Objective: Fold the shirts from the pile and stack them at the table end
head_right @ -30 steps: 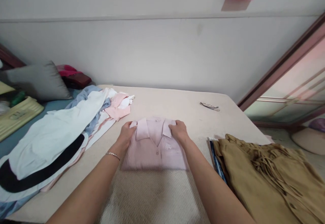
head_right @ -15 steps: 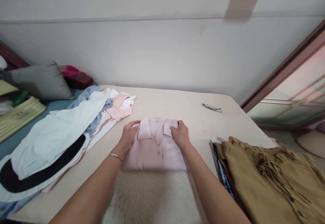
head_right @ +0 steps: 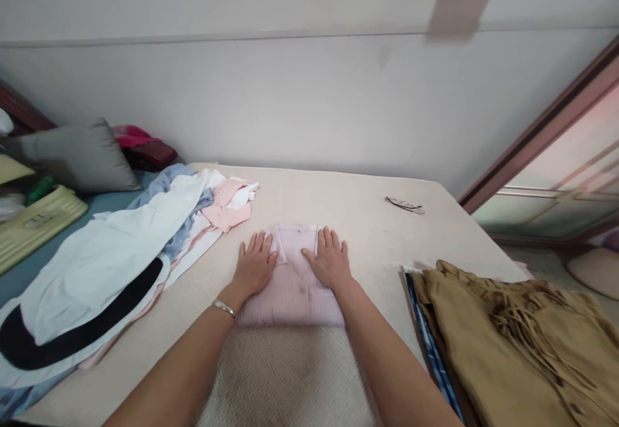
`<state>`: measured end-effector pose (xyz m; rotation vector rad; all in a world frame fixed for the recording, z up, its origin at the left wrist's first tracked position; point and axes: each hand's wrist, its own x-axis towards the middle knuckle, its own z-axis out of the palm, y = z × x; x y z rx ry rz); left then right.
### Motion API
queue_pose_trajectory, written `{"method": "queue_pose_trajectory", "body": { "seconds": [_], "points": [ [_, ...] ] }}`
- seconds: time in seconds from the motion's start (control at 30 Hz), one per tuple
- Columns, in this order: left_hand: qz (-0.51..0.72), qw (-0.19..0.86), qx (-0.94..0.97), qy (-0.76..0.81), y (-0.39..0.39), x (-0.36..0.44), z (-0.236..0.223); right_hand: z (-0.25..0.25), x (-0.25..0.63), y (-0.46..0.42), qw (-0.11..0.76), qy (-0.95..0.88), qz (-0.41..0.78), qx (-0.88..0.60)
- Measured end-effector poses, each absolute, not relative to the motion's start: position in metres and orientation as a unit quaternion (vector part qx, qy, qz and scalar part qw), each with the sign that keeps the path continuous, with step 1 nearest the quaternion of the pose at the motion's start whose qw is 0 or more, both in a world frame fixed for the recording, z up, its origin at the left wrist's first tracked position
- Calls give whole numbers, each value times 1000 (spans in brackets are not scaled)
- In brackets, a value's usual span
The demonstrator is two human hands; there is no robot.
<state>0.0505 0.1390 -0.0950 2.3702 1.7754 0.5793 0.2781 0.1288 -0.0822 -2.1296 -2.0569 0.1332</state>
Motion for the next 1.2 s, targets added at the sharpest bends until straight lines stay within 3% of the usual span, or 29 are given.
{"method": "queue_pose_trajectory", "body": {
  "seconds": [0.2, 0.4, 0.6, 0.87, 1.2],
  "points": [
    [185, 50, 790, 583, 135, 50, -102, -80, 287, 130, 83, -684, 88, -719],
    [208, 47, 788, 578, 134, 48, -102, -53, 271, 133, 85, -657, -14, -749],
    [213, 53, 784, 580, 133, 48, -99, -59, 249, 130, 40, -649, 0, -759],
    [199, 53, 782, 589, 131, 49, -96, -40, 259, 166, 83, -663, 41, -743],
    [163, 16, 775, 611, 129, 51, -89, -63, 249, 205, 78, -689, 37, -719]
  ]
}}
